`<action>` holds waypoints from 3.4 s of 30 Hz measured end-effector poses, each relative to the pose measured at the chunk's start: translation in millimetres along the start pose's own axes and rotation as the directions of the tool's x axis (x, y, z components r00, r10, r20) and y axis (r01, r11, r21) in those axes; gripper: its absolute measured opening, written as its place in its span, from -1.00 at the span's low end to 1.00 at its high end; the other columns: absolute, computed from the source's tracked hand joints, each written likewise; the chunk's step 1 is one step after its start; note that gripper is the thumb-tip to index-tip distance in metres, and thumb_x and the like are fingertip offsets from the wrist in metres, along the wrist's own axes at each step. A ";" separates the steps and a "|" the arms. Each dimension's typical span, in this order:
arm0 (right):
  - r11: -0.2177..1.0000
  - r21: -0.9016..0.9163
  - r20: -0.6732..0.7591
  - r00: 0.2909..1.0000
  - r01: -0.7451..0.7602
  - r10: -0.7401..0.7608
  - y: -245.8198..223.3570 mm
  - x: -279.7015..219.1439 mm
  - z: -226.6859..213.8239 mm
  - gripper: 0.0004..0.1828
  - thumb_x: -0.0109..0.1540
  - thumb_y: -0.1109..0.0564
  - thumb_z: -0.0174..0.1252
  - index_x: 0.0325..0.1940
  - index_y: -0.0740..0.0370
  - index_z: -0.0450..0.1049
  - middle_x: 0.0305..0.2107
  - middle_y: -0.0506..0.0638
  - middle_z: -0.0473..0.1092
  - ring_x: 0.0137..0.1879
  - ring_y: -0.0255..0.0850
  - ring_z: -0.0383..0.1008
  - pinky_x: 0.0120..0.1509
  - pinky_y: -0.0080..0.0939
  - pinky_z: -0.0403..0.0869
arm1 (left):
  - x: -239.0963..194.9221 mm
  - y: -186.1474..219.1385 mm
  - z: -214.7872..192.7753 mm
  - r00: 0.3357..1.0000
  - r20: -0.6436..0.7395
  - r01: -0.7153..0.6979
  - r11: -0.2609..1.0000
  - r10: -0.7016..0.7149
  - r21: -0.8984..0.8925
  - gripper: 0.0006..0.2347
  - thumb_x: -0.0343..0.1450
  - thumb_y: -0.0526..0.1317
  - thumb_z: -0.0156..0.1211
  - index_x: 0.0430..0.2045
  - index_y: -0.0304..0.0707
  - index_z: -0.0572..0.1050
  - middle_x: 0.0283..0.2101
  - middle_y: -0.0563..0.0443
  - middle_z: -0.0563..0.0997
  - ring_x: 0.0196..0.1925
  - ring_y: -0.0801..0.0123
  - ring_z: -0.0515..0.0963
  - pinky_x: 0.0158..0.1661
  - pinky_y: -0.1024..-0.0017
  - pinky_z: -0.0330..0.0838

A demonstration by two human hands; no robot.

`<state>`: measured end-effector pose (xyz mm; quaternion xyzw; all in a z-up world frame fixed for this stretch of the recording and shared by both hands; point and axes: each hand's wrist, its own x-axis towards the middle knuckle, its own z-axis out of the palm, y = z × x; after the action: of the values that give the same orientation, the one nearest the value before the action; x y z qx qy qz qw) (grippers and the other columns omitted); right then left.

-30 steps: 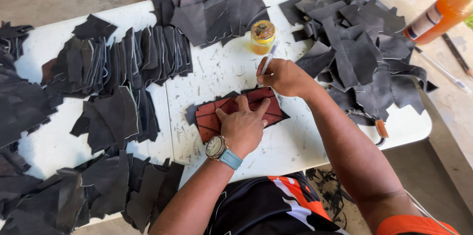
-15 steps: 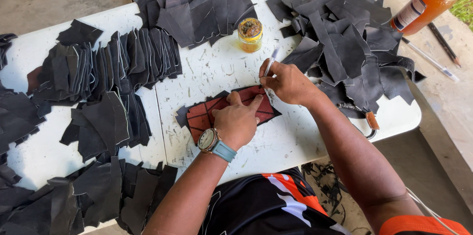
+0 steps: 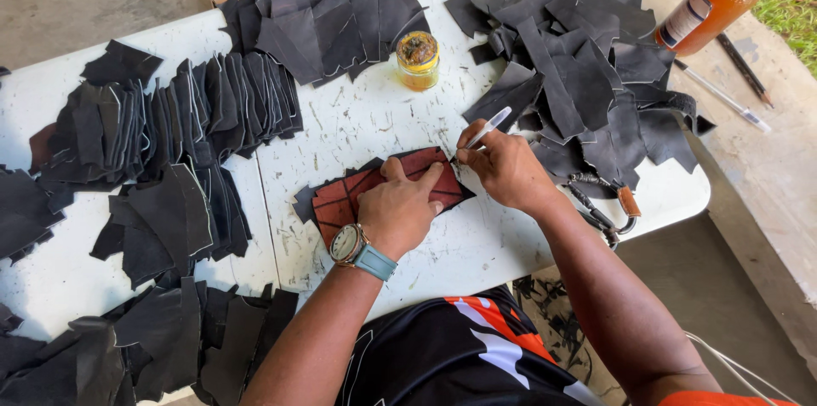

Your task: The person marks black material pieces using a red template and a white marker. They align the template, trace the outline, and then remove the template to reveal the marked shape. The process is repeated for multiple pieces.

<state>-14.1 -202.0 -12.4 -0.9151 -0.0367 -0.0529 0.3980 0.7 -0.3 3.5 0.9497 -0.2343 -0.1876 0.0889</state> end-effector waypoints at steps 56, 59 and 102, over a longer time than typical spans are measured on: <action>0.958 0.046 0.127 0.953 -0.282 0.274 35.4 5.7 -25.9 -0.72 0.29 0.01 0.19 -0.01 0.20 0.53 -0.52 -0.01 0.43 -0.36 -0.25 0.37 -0.20 -0.16 0.40 | 8.0 -168.0 -47.1 0.642 -0.759 -0.162 0.987 0.110 0.006 -0.45 0.17 -0.17 0.54 0.02 -0.44 0.52 -0.13 -0.33 0.64 -0.14 -0.02 0.67 -0.16 0.25 0.50; 0.903 0.347 0.186 0.962 -0.253 0.198 36.5 4.3 -30.6 -0.78 0.30 0.08 0.20 -0.04 0.24 0.54 -0.48 -0.13 0.36 -0.35 -0.34 0.31 -0.24 -0.26 0.35 | -1.9 -168.5 -13.6 0.705 -0.648 -0.076 0.878 -0.288 -0.473 -0.61 0.40 -0.15 0.43 0.06 -0.36 0.53 -0.13 -0.11 0.67 -0.10 0.35 0.63 -0.09 0.33 0.51; 0.960 -0.181 -0.038 0.974 0.213 -0.223 -14.9 39.6 52.2 -0.63 0.24 0.19 0.12 0.16 0.16 0.47 -0.22 0.24 0.48 -0.16 0.25 0.52 -0.08 0.13 0.48 | 39.0 -94.2 21.6 0.940 -0.342 -0.088 0.968 0.002 -0.235 -0.40 0.37 0.20 0.15 0.32 0.06 0.32 0.43 -0.19 0.14 0.46 -0.04 0.21 0.44 -0.24 -0.29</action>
<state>27.1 -152.6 -32.0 -0.9351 -0.1209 -0.1257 0.3084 62.8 61.6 -52.7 0.9437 -0.2121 -0.0469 0.2494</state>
